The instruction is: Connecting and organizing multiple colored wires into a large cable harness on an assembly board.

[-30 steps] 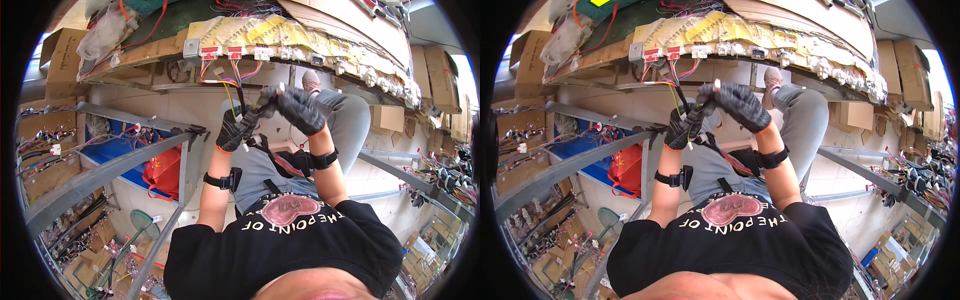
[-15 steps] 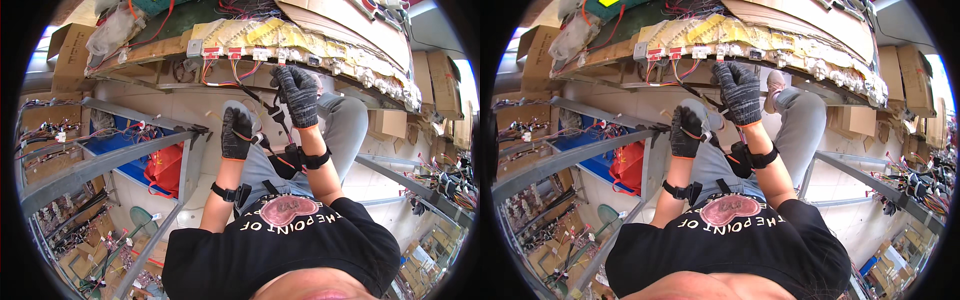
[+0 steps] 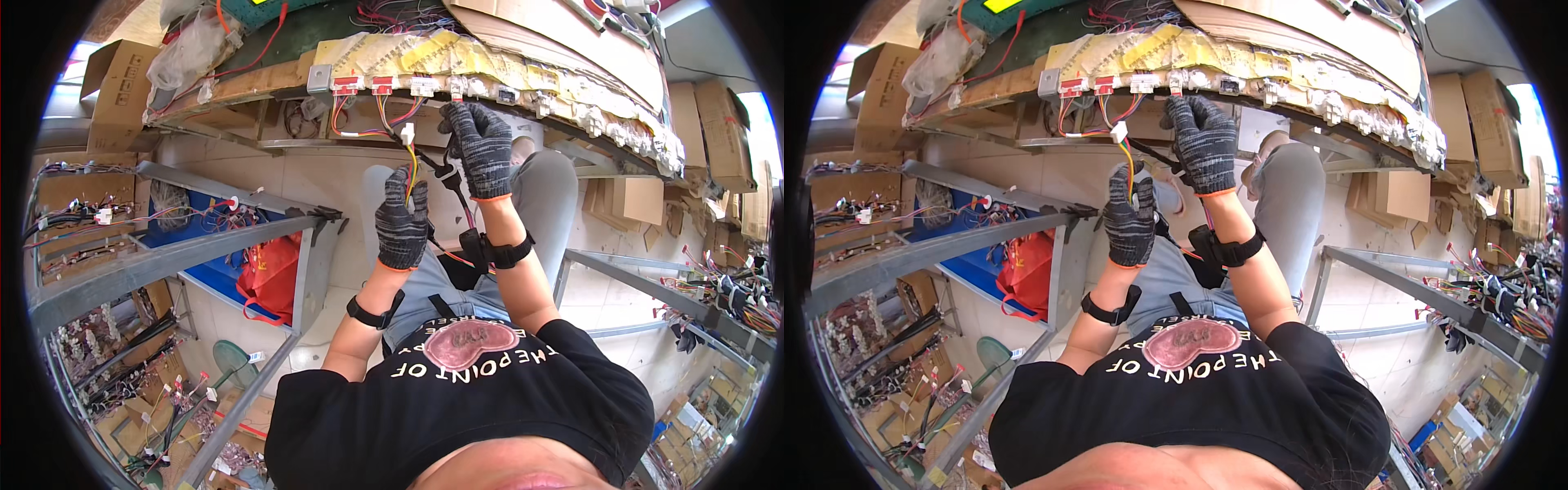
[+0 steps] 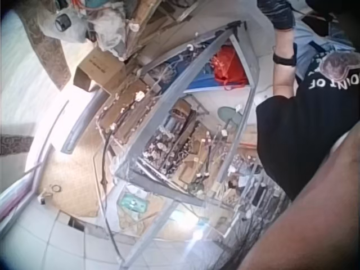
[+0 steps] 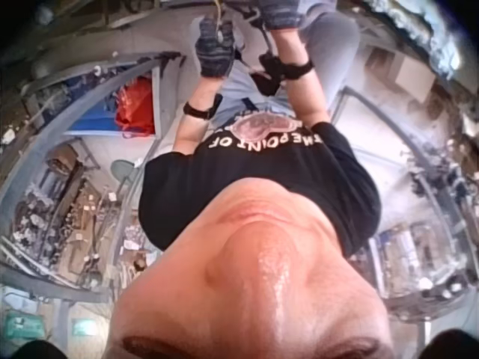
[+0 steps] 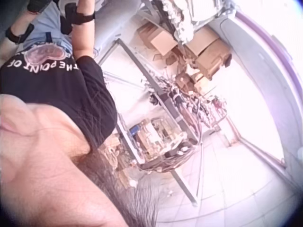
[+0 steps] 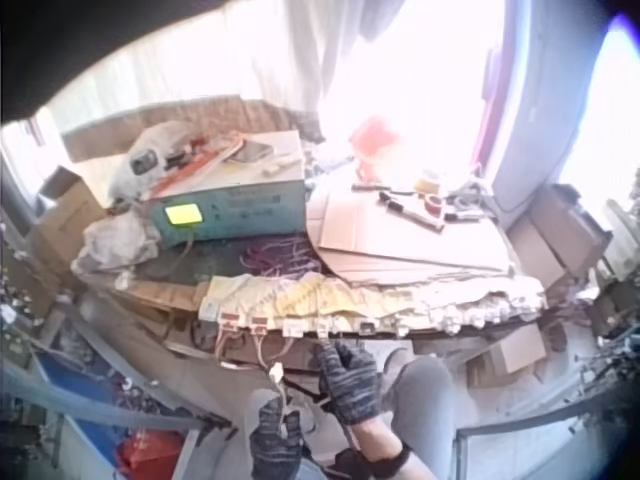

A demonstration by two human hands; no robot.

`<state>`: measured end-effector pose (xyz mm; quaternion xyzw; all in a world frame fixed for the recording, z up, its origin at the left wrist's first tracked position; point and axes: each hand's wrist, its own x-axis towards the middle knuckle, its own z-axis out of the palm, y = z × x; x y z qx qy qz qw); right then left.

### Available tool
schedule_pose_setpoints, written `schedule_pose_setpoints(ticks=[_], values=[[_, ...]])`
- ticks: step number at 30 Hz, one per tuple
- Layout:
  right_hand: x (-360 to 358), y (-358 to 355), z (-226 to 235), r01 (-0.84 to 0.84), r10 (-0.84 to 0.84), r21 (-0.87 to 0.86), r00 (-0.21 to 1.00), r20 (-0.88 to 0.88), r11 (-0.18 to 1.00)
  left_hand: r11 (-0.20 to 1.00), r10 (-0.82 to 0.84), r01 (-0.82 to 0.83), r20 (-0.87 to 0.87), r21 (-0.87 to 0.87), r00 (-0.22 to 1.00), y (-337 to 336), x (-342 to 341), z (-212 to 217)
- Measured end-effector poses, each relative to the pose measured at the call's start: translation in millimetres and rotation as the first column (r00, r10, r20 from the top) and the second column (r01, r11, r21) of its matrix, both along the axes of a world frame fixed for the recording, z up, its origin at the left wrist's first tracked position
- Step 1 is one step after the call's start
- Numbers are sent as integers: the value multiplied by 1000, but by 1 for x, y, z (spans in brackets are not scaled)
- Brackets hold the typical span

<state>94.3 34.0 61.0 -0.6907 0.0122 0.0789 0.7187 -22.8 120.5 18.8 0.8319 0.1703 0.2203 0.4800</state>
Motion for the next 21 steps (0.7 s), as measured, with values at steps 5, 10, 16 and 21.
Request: schedule_pose_setpoints(ticks=[5, 10, 16, 21], values=[[5, -8, 1, 180, -22, -334, 905, 425, 925, 992, -68, 80, -122, 97, 990, -1, 11, 5], [-30, -26, 10, 191, 11, -406, 896, 445, 894, 930, -161, 176, -73, 324, 984, -8, 15, 14], [-1, -42, 0, 131, -130, 123, 991, -14, 984, 771, -288, 353, -205, 530, 936, -25, 20, 25], [10, -53, -10, 52, -53, 87, 998, 16, 995, 724, -396, 345, -49, 597, 917, -17, -20, 6]])
